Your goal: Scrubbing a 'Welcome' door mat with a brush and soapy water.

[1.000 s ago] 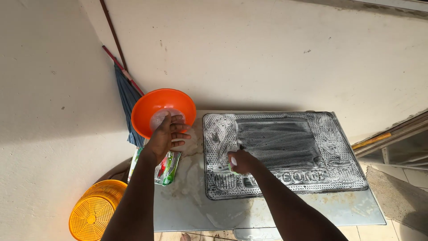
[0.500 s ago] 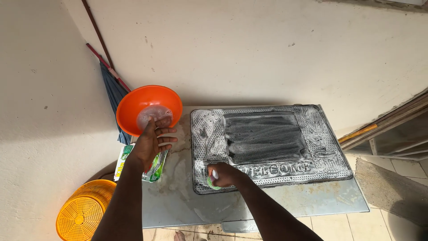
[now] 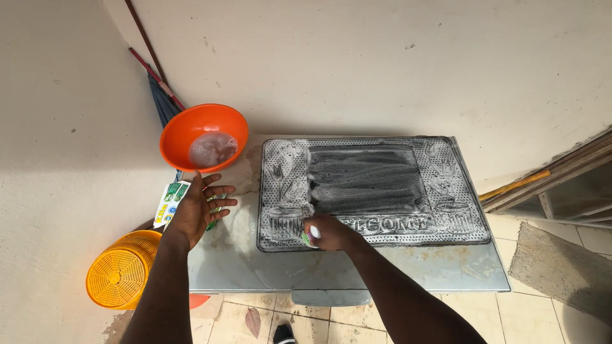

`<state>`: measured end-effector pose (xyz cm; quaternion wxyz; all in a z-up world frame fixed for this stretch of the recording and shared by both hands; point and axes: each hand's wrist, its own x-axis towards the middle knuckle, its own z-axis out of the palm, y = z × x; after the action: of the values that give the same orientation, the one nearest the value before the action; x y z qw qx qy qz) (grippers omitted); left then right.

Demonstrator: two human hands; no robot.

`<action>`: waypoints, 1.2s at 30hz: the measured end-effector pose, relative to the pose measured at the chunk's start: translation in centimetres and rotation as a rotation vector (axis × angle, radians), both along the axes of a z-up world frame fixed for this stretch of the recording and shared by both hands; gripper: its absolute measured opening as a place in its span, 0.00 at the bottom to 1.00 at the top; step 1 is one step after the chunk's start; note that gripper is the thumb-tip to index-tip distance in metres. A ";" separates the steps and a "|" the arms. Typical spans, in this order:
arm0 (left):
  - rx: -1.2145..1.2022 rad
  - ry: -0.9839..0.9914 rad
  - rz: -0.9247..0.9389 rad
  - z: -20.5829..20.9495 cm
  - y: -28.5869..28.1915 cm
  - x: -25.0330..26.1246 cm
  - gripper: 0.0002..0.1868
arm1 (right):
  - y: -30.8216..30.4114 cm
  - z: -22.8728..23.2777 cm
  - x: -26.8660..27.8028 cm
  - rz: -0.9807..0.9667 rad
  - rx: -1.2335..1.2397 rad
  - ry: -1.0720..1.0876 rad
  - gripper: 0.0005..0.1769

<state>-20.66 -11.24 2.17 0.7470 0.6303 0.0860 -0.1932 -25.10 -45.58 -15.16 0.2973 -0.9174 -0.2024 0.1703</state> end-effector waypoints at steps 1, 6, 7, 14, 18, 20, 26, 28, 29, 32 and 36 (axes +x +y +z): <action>-0.003 0.006 -0.011 -0.6 -1.0 -0.9 0.39 | -1.9 0.1 -1.3 -0.011 -0.003 0.006 0.15; -0.066 0.004 -0.074 -0.8 -8.3 -0.2 0.43 | -17.1 -2.3 -1.4 -0.201 0.051 0.007 0.14; -0.065 0.014 -0.086 -0.5 -9.1 -0.5 0.43 | -19.6 -2.5 -2.7 -0.213 0.052 0.017 0.14; -0.056 0.002 -0.079 -1.1 -10.2 -0.8 0.46 | -34.9 -2.7 -6.0 -0.541 -0.252 0.008 0.16; 0.004 0.037 -0.070 -1.8 -9.2 -0.7 0.45 | -33.3 -1.7 -6.8 -0.726 -0.355 0.000 0.17; 0.007 0.038 -0.092 -1.9 -9.8 -0.3 0.46 | -32.5 -0.7 -7.1 -0.771 -0.366 -0.037 0.20; 0.005 0.018 -0.203 -1.6 -10.6 3.1 0.49 | -29.8 -1.4 -7.4 -0.946 -0.364 -0.028 0.24; -0.004 0.020 -0.243 -1.4 -10.2 3.7 0.49 | -25.7 -0.2 -7.2 -0.986 -0.419 0.017 0.23; 0.001 0.020 -0.255 -1.3 -9.8 3.9 0.49 | -23.2 0.4 -6.9 -0.959 -0.418 0.029 0.27; -0.009 0.006 -0.238 -0.7 -7.6 5.9 0.48 | -16.5 1.4 -3.7 -0.894 -0.380 0.028 0.33; -0.070 -0.005 -0.217 -0.9 -3.4 7.8 0.46 | -6.0 1.6 -0.7 -0.686 -0.312 0.102 0.29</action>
<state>-12.86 -14.69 1.29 0.7435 0.6099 0.0088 -0.2742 -25.76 -51.55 -13.59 0.2036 -0.9564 0.1600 0.1353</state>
